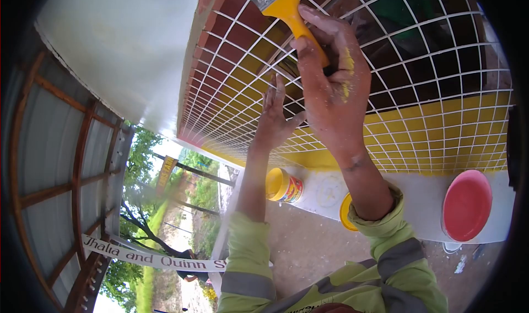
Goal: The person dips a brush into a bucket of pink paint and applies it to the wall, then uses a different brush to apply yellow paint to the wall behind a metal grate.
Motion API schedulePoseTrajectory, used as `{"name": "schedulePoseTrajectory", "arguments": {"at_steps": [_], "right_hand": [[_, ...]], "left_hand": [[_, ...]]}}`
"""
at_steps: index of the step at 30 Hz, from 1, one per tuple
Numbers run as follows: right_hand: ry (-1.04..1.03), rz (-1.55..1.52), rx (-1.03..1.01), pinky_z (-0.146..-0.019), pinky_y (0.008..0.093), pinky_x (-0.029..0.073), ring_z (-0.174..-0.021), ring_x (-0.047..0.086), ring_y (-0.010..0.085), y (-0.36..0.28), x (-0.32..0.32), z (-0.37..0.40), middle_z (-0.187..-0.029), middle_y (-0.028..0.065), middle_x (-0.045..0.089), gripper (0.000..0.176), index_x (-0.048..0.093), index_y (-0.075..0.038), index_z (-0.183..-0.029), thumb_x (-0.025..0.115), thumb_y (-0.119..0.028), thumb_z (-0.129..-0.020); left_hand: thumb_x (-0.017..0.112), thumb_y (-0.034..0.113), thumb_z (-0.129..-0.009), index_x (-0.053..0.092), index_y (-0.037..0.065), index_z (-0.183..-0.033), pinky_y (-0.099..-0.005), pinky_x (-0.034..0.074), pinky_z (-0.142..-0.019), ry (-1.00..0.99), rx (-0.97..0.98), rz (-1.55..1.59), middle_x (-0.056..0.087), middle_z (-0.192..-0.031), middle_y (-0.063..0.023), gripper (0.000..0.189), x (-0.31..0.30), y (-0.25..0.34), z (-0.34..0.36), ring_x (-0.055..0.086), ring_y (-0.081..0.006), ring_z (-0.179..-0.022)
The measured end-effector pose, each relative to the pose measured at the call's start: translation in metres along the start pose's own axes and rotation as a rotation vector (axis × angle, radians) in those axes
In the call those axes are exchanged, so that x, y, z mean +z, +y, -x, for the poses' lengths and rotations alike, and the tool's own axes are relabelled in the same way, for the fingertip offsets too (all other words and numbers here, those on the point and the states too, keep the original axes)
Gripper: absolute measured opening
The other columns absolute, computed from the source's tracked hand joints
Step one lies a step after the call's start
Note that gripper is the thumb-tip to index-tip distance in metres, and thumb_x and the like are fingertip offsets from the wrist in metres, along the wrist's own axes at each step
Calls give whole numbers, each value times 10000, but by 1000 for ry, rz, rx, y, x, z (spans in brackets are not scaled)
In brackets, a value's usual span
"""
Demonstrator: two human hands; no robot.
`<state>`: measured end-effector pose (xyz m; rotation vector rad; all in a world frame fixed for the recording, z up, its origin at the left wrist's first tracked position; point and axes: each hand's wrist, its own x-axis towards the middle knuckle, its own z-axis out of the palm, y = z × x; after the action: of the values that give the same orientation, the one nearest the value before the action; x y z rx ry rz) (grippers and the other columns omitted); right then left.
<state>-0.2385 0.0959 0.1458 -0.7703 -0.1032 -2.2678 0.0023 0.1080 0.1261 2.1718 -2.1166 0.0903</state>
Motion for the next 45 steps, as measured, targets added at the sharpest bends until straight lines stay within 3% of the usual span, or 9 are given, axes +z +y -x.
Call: {"name": "schedulePoseTrajectory", "arguments": {"at_steps": [5,10,12,14,18,21,25,30,45], "right_hand": [[-54,81,-83,-923,232,468,-1091,596,116,-28,12,4,-1210,107,618,322,563,33,-1287,551,23,-965],[10,-58,93,-618,142,394,-756,480,-5,-39,-4,9,-1108,87,633,342,540,3,-1327,554,-39,-988],[32,33,-26,-603,143,392,-733,478,-4,-28,8,3,-1081,81,639,338,541,-2,-1325,552,-40,-989],[20,10,65,-587,150,390,-711,480,-3,-33,17,7,-1042,69,640,328,542,-1,-1314,550,-43,-989],[14,84,-43,-563,153,392,-672,473,-9,-40,12,14,-1016,56,632,327,536,4,-1308,548,-44,-984],[77,-65,90,-555,159,397,-640,461,-13,-42,8,17,-981,45,623,321,536,4,-1298,549,-49,-982],[40,68,3,-524,165,386,-611,464,-1,-37,28,15,-953,41,608,309,537,-5,-1300,564,-72,-999],[34,11,95,-537,172,398,-609,468,5,-50,7,26,-907,28,586,308,535,-10,-1301,565,-104,-1009],[-31,78,31,-545,176,407,-632,474,5,-26,35,29,-986,52,611,327,506,-17,-1326,556,-72,-1008]], "left_hand": [[743,413,-832,8,109,-1601,-459,139,-1247,163,235,-172,72,-1649,-223,1106,-13,47,10,116,-395,-1520],[727,439,-843,36,75,-1596,-465,128,-1247,195,83,-66,63,-1644,-243,1085,-13,59,20,106,-392,-1522],[726,451,-844,33,57,-1593,-463,126,-1248,210,100,-112,60,-1642,-250,1093,-10,54,12,103,-386,-1523],[730,444,-843,23,38,-1588,-466,123,-1248,207,128,-158,60,-1638,-261,1105,-5,42,9,97,-376,-1526],[720,425,-849,27,39,-1589,-478,125,-1245,242,171,-115,52,-1641,-256,1085,-4,34,7,93,-385,-1525],[706,422,-860,27,32,-1587,-481,125,-1243,233,162,-100,49,-1642,-252,1068,-8,44,14,85,-390,-1525],[701,440,-858,35,15,-1583,-474,125,-1244,278,237,-143,66,-1640,-251,1072,-1,31,6,72,-391,-1526],[703,457,-849,40,19,-1585,-486,126,-1241,252,192,-61,100,-1632,-262,1083,-6,39,14,84,-404,-1522],[714,517,-826,69,48,-1591,-480,125,-1243,301,252,-123,128,-1617,-287,1105,0,31,7,83,-426,-1517]]}}
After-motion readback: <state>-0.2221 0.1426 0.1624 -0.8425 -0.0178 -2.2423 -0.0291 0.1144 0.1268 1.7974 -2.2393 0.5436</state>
